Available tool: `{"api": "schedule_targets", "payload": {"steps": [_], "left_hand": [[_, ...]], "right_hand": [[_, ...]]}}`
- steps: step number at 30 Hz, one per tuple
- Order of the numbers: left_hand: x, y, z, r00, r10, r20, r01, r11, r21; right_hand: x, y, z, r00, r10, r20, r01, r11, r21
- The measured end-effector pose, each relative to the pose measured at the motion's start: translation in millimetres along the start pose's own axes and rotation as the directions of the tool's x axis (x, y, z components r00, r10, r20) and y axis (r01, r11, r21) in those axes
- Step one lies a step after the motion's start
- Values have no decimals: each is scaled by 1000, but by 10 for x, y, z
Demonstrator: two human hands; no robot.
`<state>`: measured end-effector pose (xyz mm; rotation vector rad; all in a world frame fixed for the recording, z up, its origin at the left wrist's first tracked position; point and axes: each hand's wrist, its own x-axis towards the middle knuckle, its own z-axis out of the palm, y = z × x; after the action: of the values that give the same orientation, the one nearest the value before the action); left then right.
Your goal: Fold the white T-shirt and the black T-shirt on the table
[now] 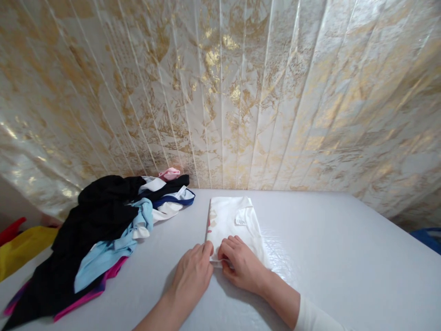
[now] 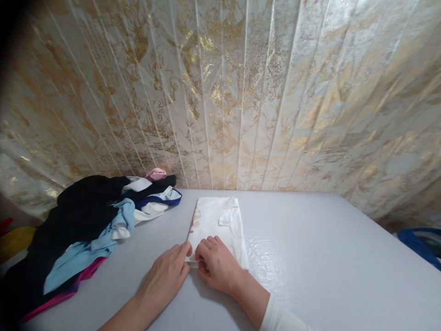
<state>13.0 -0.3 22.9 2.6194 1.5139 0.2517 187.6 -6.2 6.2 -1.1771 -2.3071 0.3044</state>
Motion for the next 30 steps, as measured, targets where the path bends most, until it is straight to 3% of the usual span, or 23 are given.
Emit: {"api": "schedule_targets", "payload": {"steps": [4,9,17,23,30], "left_hand": [[-19,-5,-23,991,109,-84,-116,990,-86],[9,85,-33,966,238,-104,-254,948,-189],[166,-6,59,962,265,-70,-273,904,-328],[136,-11,90,943,309,-125,-331,913,-240],[152,-22,3,969,225,-100,-243,939,-243]], "right_hand": [[-131,7,-132,998,-11,57,12,1000,-12],[-246,34,-238,998,50,42,-50,999,10],[-358,149,-374,992,105,70,-106,994,12],[-473,213,-397,996,72,45,-71,997,-18],[-532,210,-455,991,123,48,-119,990,-70]]}}
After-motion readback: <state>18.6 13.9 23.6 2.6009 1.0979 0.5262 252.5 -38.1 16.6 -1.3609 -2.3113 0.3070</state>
